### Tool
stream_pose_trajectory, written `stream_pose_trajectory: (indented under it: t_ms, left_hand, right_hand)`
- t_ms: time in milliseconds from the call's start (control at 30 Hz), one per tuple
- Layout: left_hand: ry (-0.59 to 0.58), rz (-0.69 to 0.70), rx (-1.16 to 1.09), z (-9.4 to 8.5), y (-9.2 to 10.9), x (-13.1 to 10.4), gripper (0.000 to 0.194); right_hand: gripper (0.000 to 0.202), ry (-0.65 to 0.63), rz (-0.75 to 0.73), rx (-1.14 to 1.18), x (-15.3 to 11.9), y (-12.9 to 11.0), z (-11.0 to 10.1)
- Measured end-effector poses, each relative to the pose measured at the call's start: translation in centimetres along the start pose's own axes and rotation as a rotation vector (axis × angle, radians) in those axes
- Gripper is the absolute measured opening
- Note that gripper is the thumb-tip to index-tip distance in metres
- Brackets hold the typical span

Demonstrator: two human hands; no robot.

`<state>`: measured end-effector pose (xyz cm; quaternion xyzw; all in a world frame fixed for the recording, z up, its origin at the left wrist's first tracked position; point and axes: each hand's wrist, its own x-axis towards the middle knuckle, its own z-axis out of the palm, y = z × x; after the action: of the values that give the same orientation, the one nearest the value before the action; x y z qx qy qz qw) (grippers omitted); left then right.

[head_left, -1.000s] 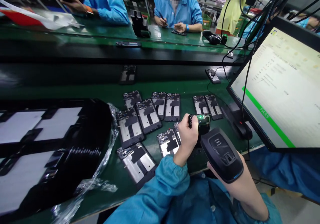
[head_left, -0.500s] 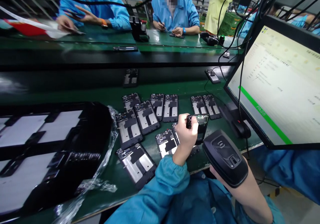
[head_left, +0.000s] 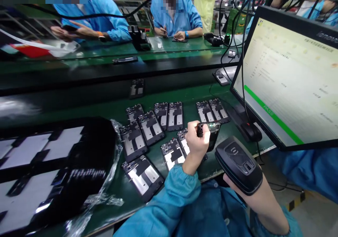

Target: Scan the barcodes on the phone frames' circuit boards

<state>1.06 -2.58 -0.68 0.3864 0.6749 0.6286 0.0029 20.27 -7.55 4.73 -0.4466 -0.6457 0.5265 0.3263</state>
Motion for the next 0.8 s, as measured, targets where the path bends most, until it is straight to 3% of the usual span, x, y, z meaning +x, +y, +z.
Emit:
stream_pose_trajectory:
  t_ms: [267,400,567,800]
  left_hand:
    - [0.011,0.053,-0.034,1.3,-0.1,-1.0,0.022]
    - [0.003,0.093,-0.077,1.8,-0.3,-1.3,0.027]
    - [-0.014,0.109,-0.023,2.1,-0.3,-1.1,0.025]
    - [-0.011,0.152,0.017,2.2,0.1,-0.8,0.021]
  right_hand:
    - [0.04,0.026,-0.004,0.024,-0.2,0.3,-1.1]
    - [0.033,0.041,0.0,-0.009,-0.5,0.8,-1.7]
    - [0.045,0.09,0.014,-0.01,-1.2,1.4,-2.1]
    - [0.041,0.117,0.051,-0.027,-1.6,1.5,-2.4]
